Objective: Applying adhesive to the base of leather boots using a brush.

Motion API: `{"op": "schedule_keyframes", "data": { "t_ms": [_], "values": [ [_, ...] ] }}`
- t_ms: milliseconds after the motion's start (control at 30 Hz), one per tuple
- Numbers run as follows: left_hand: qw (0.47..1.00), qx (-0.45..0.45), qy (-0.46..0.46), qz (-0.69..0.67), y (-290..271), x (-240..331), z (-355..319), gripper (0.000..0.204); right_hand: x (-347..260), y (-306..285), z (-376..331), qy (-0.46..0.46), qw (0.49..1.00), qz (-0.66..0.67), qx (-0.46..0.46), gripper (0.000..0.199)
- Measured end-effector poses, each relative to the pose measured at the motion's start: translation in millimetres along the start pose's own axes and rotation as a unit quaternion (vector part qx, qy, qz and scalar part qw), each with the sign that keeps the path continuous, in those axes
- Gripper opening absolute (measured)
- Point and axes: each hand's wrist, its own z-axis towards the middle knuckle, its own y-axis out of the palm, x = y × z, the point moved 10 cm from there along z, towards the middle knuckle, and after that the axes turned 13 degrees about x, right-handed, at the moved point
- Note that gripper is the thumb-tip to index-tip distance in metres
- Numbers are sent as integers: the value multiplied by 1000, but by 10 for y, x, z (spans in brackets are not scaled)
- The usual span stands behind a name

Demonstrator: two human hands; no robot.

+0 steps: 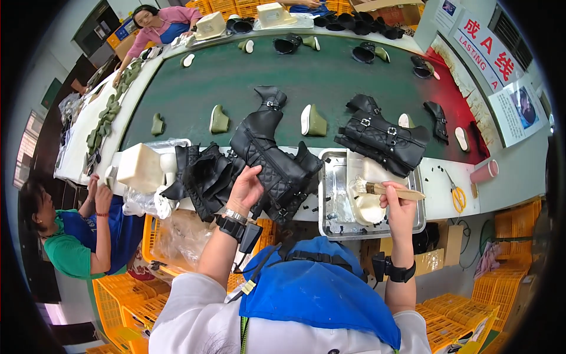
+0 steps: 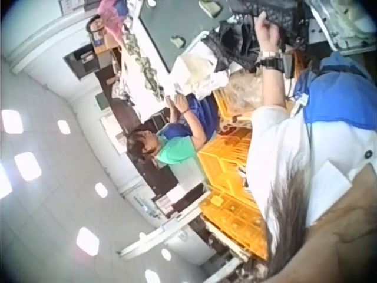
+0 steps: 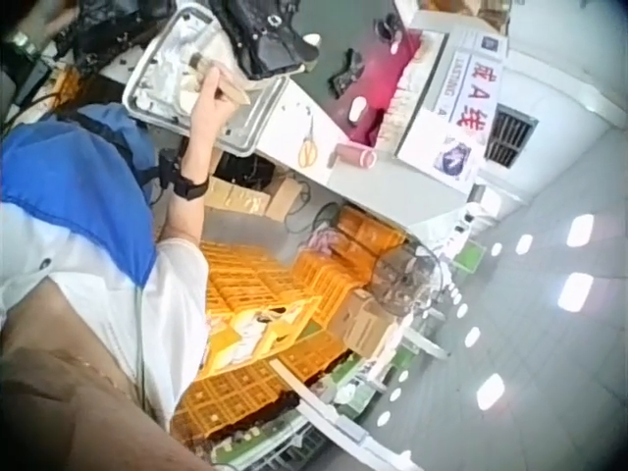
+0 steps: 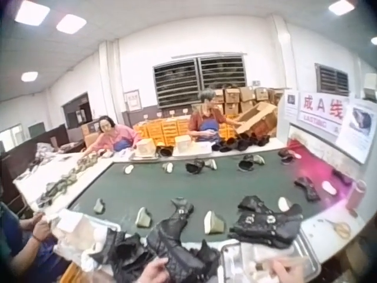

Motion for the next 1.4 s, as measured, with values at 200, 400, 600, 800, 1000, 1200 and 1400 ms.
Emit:
{"op": "schedule_keyframes", "data": {
  "t_ms": [200, 400, 600, 800, 1000, 1200, 1400],
  "values": [
    [998, -50, -30, -8, 152, 53, -171, 36, -51, 101, 3, -4, 1000, 10, -7, 18],
    [992, -72, -25, -99, 201, 98, -160, 39, 1, 178, -22, 4, 1000, 3, -14, 18],
    [998, -42, 18, -37, 92, 292, -190, 40, -11, 181, -26, -5, 1000, -4, -11, 19],
    [991, 16, 100, 84, 70, 967, -12, 35, 0, 200, -11, 0, 1000, -5, 1, 18],
    [957, 121, 166, 203, -182, 2328, 570, 25, 77, 374, -46, 26, 999, -39, -2, 17],
    [862, 259, 220, 376, -925, 3218, 1427, 47, 99, 568, -171, 35, 994, -104, -2, 15],
    [540, 340, 399, 659, -1090, 3922, 1852, 67, 141, 676, -170, 74, 989, -124, 22, 16]
  ]
}}
